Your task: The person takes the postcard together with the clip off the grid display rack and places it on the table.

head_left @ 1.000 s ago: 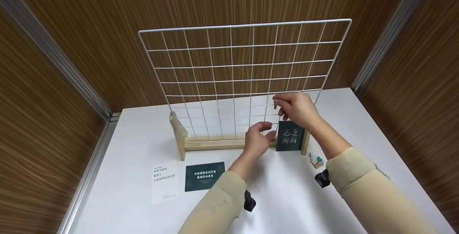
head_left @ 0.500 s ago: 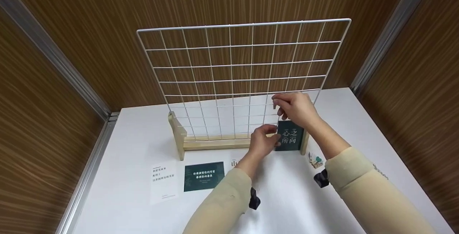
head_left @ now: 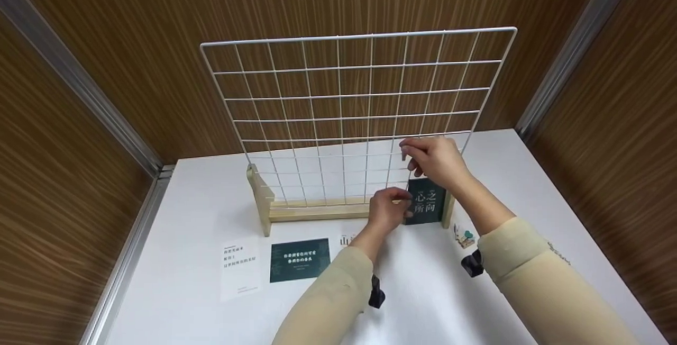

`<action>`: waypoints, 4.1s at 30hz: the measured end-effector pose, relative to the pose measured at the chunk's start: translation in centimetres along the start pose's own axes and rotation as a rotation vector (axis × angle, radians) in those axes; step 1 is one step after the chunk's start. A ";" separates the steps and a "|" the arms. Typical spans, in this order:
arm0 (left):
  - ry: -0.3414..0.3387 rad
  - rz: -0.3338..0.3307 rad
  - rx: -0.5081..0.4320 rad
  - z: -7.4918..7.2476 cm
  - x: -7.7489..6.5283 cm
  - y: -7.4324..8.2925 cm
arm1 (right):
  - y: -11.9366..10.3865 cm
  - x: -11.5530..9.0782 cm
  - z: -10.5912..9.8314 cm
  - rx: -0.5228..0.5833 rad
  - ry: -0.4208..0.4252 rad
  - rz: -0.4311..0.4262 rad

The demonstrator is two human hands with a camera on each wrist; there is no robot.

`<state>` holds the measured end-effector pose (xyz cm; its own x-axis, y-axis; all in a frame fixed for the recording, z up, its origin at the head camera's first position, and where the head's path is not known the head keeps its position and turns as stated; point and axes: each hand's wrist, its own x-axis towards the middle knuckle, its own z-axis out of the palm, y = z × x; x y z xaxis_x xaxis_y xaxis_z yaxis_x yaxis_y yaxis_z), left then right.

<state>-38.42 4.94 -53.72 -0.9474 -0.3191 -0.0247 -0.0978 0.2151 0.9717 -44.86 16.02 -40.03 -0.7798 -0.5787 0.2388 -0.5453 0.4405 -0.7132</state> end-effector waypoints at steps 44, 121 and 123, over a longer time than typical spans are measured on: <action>0.047 -0.131 -0.166 -6.5 -5.1 -0.4 | -0.1 -1.0 0.6 -0.071 0.113 -0.041; -0.078 -0.240 -0.209 -3.8 -8.9 -4.8 | 18.6 -13.9 0.1 0.293 0.157 0.651; -0.083 -0.248 -0.207 -3.9 -8.9 -4.8 | 18.8 -14.0 0.3 0.297 0.150 0.652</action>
<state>-28.30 3.19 -57.26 -0.9248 -0.2604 -0.2773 -0.2727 -0.0543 0.9606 -44.15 32.20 -56.97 -0.9629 -0.1523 -0.2229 0.1343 0.4462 -0.8848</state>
